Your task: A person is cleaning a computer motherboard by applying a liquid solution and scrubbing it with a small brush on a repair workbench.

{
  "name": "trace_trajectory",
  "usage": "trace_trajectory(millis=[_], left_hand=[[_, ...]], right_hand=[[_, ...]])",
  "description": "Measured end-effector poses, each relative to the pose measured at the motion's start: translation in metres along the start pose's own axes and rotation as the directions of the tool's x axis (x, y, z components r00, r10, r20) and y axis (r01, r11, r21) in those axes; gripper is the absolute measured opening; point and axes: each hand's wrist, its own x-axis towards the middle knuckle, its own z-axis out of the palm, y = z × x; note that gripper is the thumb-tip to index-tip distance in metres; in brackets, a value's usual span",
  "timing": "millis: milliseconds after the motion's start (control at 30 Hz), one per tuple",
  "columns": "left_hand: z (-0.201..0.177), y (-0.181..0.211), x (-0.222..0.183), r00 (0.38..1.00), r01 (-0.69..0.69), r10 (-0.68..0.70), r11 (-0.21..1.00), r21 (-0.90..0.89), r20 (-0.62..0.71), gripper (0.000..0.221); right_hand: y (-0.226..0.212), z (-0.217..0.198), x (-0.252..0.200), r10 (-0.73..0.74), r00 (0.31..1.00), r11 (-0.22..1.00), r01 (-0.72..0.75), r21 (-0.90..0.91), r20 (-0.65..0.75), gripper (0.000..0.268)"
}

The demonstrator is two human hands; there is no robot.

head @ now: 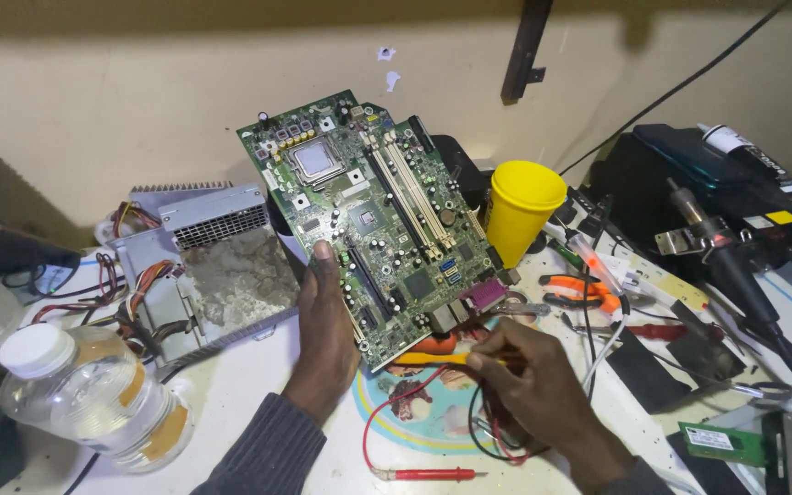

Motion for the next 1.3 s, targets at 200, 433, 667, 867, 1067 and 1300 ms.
trace_trajectory(millis=[200, 433, 667, 867, 1067, 1300], left_hand=[[-0.006, -0.004, 0.006, 0.998, -0.034, 0.034, 0.999, -0.011, 0.055, 0.123], [-0.007, -0.003, 0.008, 0.998, -0.034, 0.034, 0.999, 0.010, 0.048, 0.122], [-0.001, 0.008, -0.005, 1.000, 0.001, -0.001, 0.998, 0.065, -0.004, 0.109], [-0.013, 0.008, 0.008, 0.985, -0.138, 0.142, 0.989, 0.044, -0.098, 0.110], [-0.015, 0.009, 0.008, 0.975, -0.196, 0.204, 0.976, 0.092, -0.090, 0.103], [-0.022, 0.030, 0.013, 0.938, -0.245, 0.306, 0.919, 0.309, -0.165, 0.100]], right_hand=[[0.029, -0.005, 0.009, -0.334, 0.930, 0.921, 0.357, 0.158, -0.154, 0.018], [0.003, 0.007, 0.006, -0.066, 0.997, 0.972, 0.071, 0.224, -0.029, 0.013], [-0.014, 0.022, -0.021, -0.219, 0.966, 0.955, 0.183, 0.234, 0.136, 0.022], [0.005, 0.009, -0.007, -0.281, 0.960, 0.934, 0.276, 0.227, -0.015, 0.018], [0.023, -0.024, 0.013, -0.188, 0.943, 0.940, 0.255, 0.229, -0.276, 0.024], [-0.019, -0.018, 0.011, 0.246, 0.960, 0.842, -0.144, 0.520, -0.133, 0.047]])
